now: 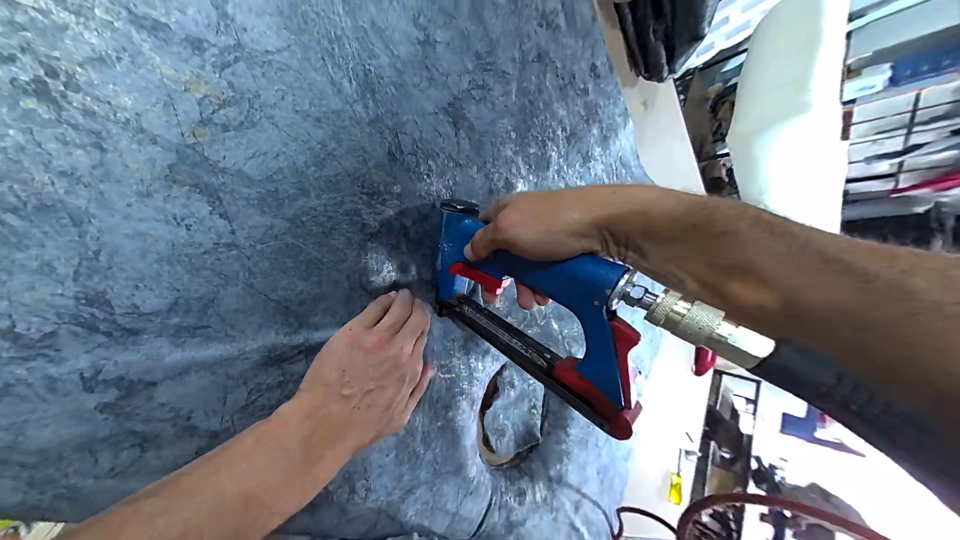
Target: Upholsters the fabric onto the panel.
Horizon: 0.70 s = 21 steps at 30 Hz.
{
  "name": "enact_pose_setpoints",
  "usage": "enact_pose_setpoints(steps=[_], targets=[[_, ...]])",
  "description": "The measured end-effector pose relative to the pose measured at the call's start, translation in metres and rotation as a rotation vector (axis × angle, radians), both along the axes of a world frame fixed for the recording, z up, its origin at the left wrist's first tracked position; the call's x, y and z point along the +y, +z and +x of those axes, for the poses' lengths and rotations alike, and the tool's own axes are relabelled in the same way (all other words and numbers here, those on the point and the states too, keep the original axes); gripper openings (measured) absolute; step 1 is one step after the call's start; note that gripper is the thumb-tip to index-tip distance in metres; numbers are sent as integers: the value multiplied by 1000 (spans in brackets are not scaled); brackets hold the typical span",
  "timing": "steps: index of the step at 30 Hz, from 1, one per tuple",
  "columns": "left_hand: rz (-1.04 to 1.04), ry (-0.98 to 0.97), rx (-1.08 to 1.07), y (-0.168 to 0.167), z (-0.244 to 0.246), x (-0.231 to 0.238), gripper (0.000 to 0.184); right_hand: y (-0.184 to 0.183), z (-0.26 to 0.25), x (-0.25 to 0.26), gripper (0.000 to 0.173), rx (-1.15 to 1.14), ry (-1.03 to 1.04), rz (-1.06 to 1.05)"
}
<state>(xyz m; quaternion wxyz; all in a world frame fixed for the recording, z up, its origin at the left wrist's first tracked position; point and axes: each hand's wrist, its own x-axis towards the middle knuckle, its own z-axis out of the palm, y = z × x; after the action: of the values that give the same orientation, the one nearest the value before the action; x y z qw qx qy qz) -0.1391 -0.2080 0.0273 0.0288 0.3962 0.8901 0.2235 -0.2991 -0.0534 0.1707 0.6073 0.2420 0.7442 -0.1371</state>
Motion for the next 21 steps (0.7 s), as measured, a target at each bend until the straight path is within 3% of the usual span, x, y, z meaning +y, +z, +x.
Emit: enact_pose_setpoints(steps=[6, 10, 21], targets=[[-106, -18, -47, 4, -5, -4, 69, 1, 6, 10, 29, 50, -149, -60], [-104, -28, -47, 6, -9, -5, 68, 7, 9, -6, 25, 74, -187, 9], [-100, -32, -80, 7, -12, -3, 64, -5, -4, -7, 26, -31, -99, 12]])
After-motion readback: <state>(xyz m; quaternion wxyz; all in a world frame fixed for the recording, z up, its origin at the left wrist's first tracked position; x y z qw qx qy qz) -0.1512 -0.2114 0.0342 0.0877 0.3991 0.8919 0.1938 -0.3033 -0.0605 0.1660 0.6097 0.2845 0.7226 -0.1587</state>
